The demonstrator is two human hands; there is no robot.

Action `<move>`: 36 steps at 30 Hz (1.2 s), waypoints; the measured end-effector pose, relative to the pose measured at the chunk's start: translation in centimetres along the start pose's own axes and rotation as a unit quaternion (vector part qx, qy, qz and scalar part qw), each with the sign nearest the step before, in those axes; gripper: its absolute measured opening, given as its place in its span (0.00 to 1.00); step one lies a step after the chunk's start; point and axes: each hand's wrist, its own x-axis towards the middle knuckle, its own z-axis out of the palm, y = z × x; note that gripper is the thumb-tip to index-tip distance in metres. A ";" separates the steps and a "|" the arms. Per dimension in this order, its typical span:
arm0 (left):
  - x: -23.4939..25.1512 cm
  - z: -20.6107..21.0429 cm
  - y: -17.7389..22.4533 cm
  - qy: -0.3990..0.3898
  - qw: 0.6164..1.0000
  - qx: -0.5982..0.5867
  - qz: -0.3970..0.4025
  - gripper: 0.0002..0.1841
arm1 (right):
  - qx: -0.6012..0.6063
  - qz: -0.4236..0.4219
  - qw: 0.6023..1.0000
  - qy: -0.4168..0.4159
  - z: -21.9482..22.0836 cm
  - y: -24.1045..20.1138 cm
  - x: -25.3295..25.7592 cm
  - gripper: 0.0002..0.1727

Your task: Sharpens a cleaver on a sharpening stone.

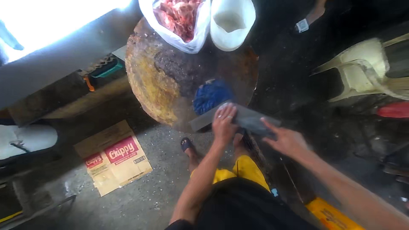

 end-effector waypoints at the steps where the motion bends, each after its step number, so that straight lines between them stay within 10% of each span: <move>1: 1.1 1.4 1.3 -0.018 1.000 -0.006 0.006 0.32 | -0.021 0.026 0.999 0.019 -0.4 1.3 0.1 0.44; 4: -0.1 0.1 -0.5 -0.039 0.999 0.036 0.006 0.33 | -0.034 0.001 0.999 0.018 0.7 -0.9 1.5 0.45; 11: -10.2 -17.7 -13.9 0.016 0.958 0.244 -0.151 0.33 | 0.004 -0.262 0.962 -0.072 5.5 -20.5 6.6 0.49; 20: -0.1 1.1 1.4 -0.049 0.998 0.032 0.020 0.35 | 0.002 0.003 0.999 0.041 1.5 2.4 2.0 0.45; 29: -10.6 -21.2 -14.7 -0.014 0.947 0.249 -0.204 0.36 | 0.030 -0.312 0.948 -0.061 5.8 -24.0 7.2 0.51; 36: -1.4 -3.3 -1.0 -0.043 0.995 0.089 -0.015 0.34 | 0.036 -0.069 0.997 0.018 1.7 -1.1 3.4 0.46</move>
